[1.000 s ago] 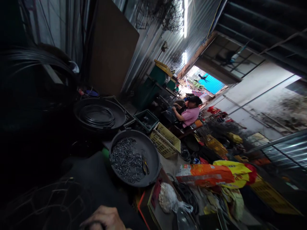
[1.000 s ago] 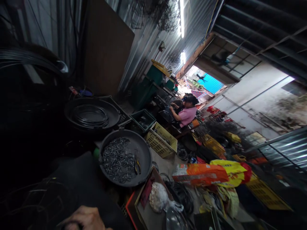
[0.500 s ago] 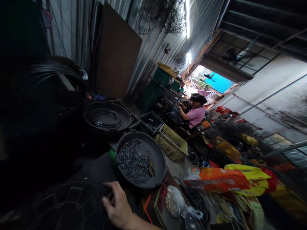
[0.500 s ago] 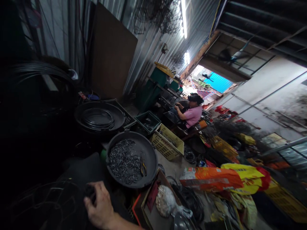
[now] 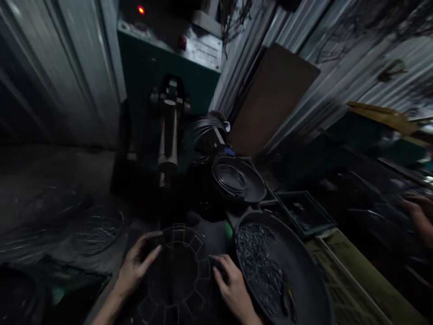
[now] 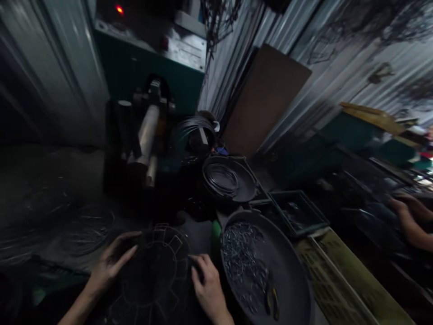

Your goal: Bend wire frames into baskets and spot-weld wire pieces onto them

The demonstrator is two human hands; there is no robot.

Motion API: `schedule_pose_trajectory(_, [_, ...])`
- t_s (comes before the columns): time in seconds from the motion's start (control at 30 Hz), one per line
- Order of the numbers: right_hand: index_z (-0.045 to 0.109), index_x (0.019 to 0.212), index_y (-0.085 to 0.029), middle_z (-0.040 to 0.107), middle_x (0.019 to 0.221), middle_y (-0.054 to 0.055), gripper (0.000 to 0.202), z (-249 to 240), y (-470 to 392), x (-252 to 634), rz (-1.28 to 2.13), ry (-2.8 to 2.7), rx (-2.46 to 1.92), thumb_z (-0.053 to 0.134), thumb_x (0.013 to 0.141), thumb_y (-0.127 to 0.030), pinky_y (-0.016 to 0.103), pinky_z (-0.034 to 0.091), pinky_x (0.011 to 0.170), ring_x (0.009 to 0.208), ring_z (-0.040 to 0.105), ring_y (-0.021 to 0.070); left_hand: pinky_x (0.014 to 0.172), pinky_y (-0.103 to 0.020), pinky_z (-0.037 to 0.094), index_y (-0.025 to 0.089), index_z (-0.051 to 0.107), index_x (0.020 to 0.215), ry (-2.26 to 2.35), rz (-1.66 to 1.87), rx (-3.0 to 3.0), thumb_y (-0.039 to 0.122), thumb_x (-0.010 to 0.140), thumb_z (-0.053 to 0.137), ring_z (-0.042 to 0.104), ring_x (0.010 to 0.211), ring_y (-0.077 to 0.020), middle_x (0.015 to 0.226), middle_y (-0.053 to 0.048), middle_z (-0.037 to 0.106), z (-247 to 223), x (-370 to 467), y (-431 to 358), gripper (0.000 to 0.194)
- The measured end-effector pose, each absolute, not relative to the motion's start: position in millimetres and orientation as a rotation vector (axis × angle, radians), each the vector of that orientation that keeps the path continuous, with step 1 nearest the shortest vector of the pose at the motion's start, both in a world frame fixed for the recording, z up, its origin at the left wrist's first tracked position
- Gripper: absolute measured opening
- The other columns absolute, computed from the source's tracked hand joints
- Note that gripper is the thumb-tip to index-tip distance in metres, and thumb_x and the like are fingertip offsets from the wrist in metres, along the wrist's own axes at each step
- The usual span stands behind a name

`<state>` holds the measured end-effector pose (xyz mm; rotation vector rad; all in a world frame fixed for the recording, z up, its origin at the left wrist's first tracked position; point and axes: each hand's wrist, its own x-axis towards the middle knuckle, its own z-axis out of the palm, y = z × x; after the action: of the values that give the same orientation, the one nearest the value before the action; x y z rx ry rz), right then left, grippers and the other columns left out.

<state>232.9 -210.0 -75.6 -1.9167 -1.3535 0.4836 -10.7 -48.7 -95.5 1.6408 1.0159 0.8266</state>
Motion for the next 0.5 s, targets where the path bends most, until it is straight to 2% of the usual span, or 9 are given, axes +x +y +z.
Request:
schedule_pose_trajectory(0.07, [0.065,0.104,-0.022,0.069,0.1,0.008,0.025,-51,-188,254,0.39,-1.365,-1.917,0.049,0.087,-0.031,0.034,0.054,0.084,0.095,0.065,0.021,0.089,-0.032,0.052,0.02,0.06,0.107,1.044,0.867,1.59,0.047,0.082,0.055,0.062,0.103,-0.0224,0.11,-0.008,0.065,-94,-14,-47,0.037])
schedule_pose_trajectory(0.17, [0.065,0.102,-0.02,0.069,0.101,0.008,0.026,6,-130,291,0.047,-1.363,-1.838,0.051,0.086,-0.036,0.039,0.051,0.088,0.096,0.065,0.0218,0.091,-0.032,0.051,0.019,0.06,0.105,1.124,1.001,1.508,0.047,0.081,0.057,0.062,0.105,-0.0226,0.109,-0.008,0.066,-94,-26,-42,0.037])
schedule_pose_trajectory(0.33, [0.066,0.099,-0.019,0.068,0.097,0.007,0.023,102,-10,348,-0.421,-1.62,-1.667,0.053,0.086,-0.033,0.034,0.05,0.083,0.09,0.063,0.0198,0.09,-0.03,0.051,0.02,0.061,0.098,1.218,1.153,1.432,0.048,0.079,0.058,0.063,0.098,-0.0204,0.099,-0.005,0.068,-85,-49,-40,0.034])
schedule_pose_trajectory(0.4, [0.065,0.104,-0.017,0.067,0.102,0.01,0.025,110,24,376,-0.548,-1.625,-1.822,0.051,0.088,-0.03,0.036,0.048,0.085,0.093,0.062,0.0213,0.093,-0.03,0.049,0.021,0.061,0.098,1.299,1.195,1.427,0.048,0.079,0.059,0.062,0.098,-0.0197,0.099,-0.003,0.067,-83,-61,-43,0.033])
schedule_pose_trajectory(0.5, [0.059,0.116,-0.014,0.063,0.113,0.013,0.03,76,41,417,-0.468,-1.585,-2.365,0.049,0.09,-0.026,0.035,0.047,0.088,0.103,0.059,0.0223,0.091,-0.029,0.05,0.023,0.062,0.094,1.464,1.208,1.402,0.05,0.077,0.06,0.063,0.094,-0.0188,0.095,0.002,0.068,-88,-80,-51,0.032])
